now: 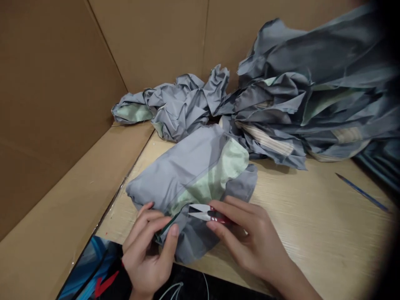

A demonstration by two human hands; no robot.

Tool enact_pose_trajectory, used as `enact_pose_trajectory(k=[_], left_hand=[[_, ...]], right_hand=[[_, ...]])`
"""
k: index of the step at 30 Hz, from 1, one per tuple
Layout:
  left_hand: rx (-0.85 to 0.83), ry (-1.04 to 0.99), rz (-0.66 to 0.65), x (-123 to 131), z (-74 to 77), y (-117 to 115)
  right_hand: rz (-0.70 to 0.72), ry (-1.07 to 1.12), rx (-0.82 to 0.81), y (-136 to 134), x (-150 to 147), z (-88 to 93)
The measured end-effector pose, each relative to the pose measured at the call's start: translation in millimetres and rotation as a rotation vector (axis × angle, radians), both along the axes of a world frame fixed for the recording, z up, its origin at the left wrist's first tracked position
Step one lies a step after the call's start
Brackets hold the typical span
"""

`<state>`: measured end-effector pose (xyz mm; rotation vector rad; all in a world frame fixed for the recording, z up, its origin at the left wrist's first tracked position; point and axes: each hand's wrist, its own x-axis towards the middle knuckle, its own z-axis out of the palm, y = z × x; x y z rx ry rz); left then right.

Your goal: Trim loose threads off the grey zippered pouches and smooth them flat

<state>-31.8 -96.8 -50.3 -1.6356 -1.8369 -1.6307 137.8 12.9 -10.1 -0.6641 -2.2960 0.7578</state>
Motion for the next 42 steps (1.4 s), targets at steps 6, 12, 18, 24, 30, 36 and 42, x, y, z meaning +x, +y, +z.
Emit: enact_pose_trajectory(k=[6, 12, 18, 24, 30, 36, 42], left_hand=[[0.001, -0.014, -0.004, 0, 1.2, 1], [0.008, -0.028, 0.011, 2, 0.3, -1], [-0.001, -0.023, 0.037, 2, -1.0, 1], [-0.009, -0.018, 0.025, 1, -0.7, 1], [0.015, -0.017, 0.033, 1, -1.2, 2], [-0.008, -0.031, 0.033, 1, -0.1, 1], [0.036, 0.019, -0.006, -1, -0.2, 4]], right_hand=[[0.061, 0.071, -0.100, -8, -6, -5.8], [0.057, 0.066, -0.145, -9, -10, -9.4], [0.080, 0.055, -0.180, -8, -11, -9.9], [0.070, 0.068, -0.171, -9, -11, -11.6], [0.065, 0.049, -0.191, -9, -13, -9.5], [0.069, 0.032, -0.214, -8, -13, -10.2], [0.076, 0.035, -0.222, -8, -13, -9.5]])
